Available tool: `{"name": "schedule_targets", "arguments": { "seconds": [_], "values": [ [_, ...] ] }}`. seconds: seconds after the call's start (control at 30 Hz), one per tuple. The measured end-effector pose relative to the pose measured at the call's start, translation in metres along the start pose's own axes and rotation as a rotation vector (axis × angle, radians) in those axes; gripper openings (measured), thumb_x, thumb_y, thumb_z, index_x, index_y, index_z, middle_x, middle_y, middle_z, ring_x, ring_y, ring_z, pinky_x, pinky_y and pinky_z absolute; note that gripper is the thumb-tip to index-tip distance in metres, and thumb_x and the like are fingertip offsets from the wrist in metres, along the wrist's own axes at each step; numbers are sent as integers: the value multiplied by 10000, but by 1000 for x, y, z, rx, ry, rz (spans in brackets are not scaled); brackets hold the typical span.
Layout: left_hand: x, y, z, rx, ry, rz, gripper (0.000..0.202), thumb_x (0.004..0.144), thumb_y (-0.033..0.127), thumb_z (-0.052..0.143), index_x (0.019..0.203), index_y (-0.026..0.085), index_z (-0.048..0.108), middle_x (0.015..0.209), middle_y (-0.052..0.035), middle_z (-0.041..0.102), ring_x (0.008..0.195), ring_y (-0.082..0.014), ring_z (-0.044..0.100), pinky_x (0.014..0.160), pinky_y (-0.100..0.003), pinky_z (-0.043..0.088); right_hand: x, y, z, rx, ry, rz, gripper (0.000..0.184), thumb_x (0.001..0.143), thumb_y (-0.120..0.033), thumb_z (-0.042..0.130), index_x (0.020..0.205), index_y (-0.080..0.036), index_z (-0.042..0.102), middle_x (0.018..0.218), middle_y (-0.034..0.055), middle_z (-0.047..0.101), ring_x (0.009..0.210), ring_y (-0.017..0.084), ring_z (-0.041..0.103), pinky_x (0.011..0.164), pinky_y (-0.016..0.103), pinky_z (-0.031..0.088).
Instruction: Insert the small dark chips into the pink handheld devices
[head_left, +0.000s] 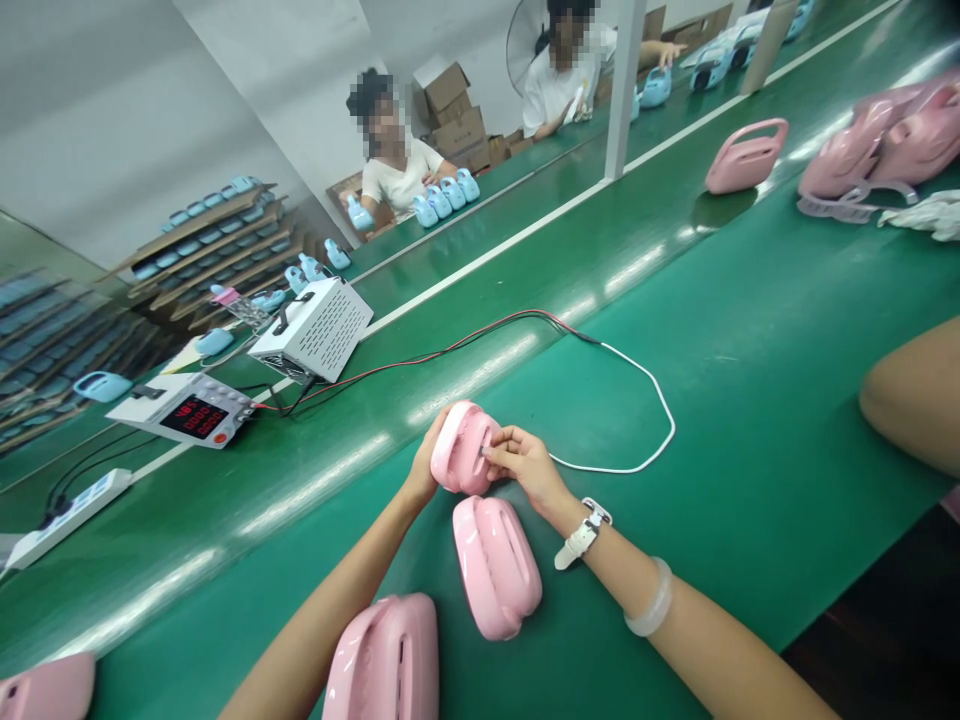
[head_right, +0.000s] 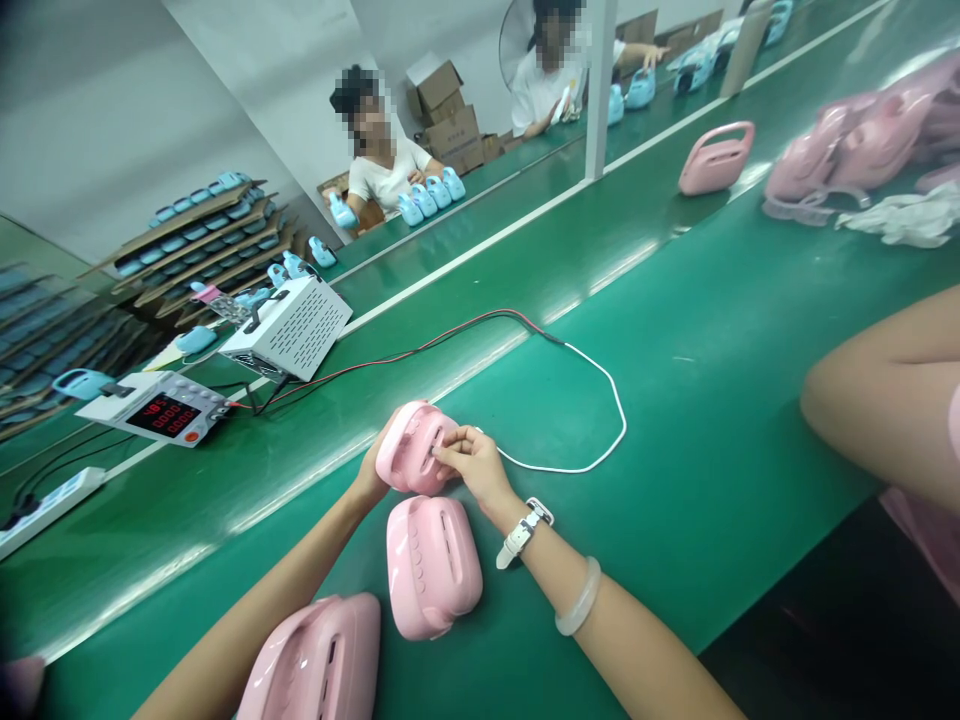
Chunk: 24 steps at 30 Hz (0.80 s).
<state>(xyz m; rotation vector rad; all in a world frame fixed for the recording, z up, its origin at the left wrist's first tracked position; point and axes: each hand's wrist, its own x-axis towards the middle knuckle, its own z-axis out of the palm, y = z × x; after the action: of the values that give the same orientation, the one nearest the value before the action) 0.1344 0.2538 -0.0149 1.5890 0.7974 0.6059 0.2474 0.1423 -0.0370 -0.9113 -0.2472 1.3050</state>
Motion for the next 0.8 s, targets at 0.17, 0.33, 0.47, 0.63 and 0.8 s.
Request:
{"name": "schedule_targets", "arguments": {
  "seconds": [0.17,0.33,0.47,0.63,0.8],
  "values": [
    [-2,4,1,-2,-13,2,413,738,360,615,1104,170,616,1119,-57,647,1058,-237,565,983,-324,399,1,0,0,10,4,5,557,367,-413,864,690,-133,507,558,-35,577,436,71,546,464,168,458],
    [-2,7,2,1,4,-10,402,703,369,632,1051,165,627,1051,-51,663,999,-236,577,950,-330,422,2,-1,0,2,15,24,580,327,-425,869,655,-136,488,538,-26,579,428,84,552,456,176,467],
    [-1,8,4,8,16,-36,371,683,374,649,987,163,630,956,-34,667,928,-227,582,913,-332,434,2,-3,1,-29,35,31,579,326,-423,873,633,-135,475,518,-4,583,426,100,560,448,179,468],
    [-1,6,2,13,14,-47,354,681,353,640,988,176,630,953,-23,664,926,-224,579,903,-329,433,0,-4,5,-64,58,28,559,346,-405,867,619,-142,456,514,-1,584,419,110,563,431,183,461],
    [1,1,-1,-2,3,-31,393,664,327,652,1021,166,614,1003,-44,669,963,-244,585,919,-340,426,7,-2,3,-97,50,16,516,379,-417,827,624,-151,460,508,-2,573,408,107,537,409,192,433]
  ]
}}
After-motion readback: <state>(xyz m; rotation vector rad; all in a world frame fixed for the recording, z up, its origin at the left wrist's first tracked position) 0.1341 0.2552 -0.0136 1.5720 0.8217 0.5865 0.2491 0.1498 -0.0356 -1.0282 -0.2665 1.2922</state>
